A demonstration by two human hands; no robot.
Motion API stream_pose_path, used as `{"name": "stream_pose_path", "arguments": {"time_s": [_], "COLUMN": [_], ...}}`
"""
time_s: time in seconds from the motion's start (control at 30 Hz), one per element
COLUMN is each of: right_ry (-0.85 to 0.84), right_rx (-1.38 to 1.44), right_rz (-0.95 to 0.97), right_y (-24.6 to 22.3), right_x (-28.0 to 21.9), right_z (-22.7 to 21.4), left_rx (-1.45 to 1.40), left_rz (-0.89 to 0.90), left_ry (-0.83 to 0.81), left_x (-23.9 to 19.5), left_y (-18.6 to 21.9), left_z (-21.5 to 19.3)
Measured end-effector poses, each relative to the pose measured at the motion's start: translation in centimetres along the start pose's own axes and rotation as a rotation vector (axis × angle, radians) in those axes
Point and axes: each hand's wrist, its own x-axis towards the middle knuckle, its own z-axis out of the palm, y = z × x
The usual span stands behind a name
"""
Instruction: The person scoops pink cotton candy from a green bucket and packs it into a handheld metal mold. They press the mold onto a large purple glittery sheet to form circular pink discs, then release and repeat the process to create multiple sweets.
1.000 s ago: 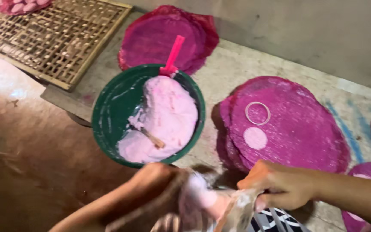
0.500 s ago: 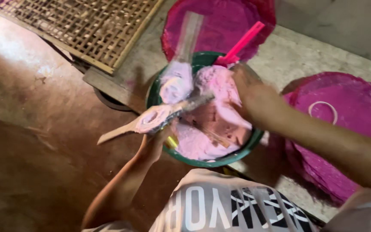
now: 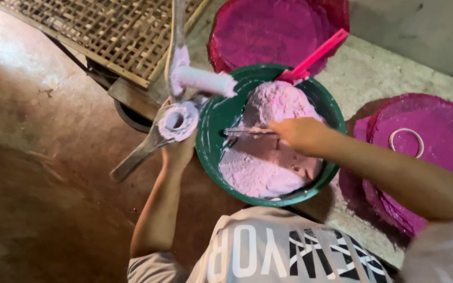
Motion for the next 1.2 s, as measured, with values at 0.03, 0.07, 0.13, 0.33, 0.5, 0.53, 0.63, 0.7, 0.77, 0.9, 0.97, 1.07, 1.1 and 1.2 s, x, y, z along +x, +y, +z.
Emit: {"name": "stream_pose_path", "arguments": {"time_s": [0.03, 0.07, 0.13, 0.33, 0.5, 0.53, 0.63, 0.7, 0.77, 0.9, 0.97, 1.07, 1.1, 1.2], "right_ry": [0.026, -0.078, -0.060, 0.051, 0.441, 0.524, 0.436, 0.408, 0.517, 0.544, 0.534, 0.694, 0.668, 0.634], "right_rx": [0.100, 0.094, 0.314, 0.620, 0.377, 0.263, 0.026, -0.002, 0.063, 0.180, 0.237, 0.278, 0.346, 0.511], "right_rz": [-0.007, -0.001, 0.084, 0.187, 0.000, -0.061, 0.026, 0.012, -0.168, -0.199, -0.144, -0.344, -0.250, -0.066], "right_y": [1.0, 2.2, 3.8, 3.0, 0.7, 0.5, 0.2, 0.3, 0.6, 2.1, 3.1, 4.0, 3.9, 2.5], "right_x": [-1.9, -3.7, -7.9, -13.0, -12.5, -12.1, -10.8, -10.2, -9.7, -9.2, -8.3, -6.8, -6.3, -4.6], "right_z": [-1.7, -3.3, -5.5, -7.9, -10.2, -10.8, -12.1, -12.5, -12.4, -9.8, -7.9, -4.6, -3.3, 0.3], "left_rx": [-0.055, -0.110, -0.216, -0.356, -0.326, -0.312, -0.304, -0.442, -0.511, -0.610, -0.665, -0.694, -0.707, -0.778], "left_rz": [-0.063, -0.126, -0.252, -0.330, -0.348, -0.362, -0.489, -0.393, -0.329, -0.356, -0.379, -0.371, -0.368, -0.348], "left_ry": [-0.014, -0.029, -0.058, -0.316, -0.520, -0.552, -0.547, -0.519, -0.484, -0.364, -0.311, -0.278, -0.267, -0.214], "left_x": [0.4, 0.6, 0.5, -0.5, -0.6, -0.7, -1.5, -2.1, -2.6, -3.8, -3.7, -2.8, -2.7, -2.5], "left_y": [-0.5, -1.0, -1.9, -2.1, -0.6, -0.3, 0.8, 1.5, 2.3, 3.3, 3.7, 4.1, 4.1, 3.8], "left_z": [-1.2, -2.4, -4.2, -5.4, -3.7, -3.4, -2.4, -1.5, -0.7, 1.0, 1.7, 3.0, 3.6, 5.3]}}
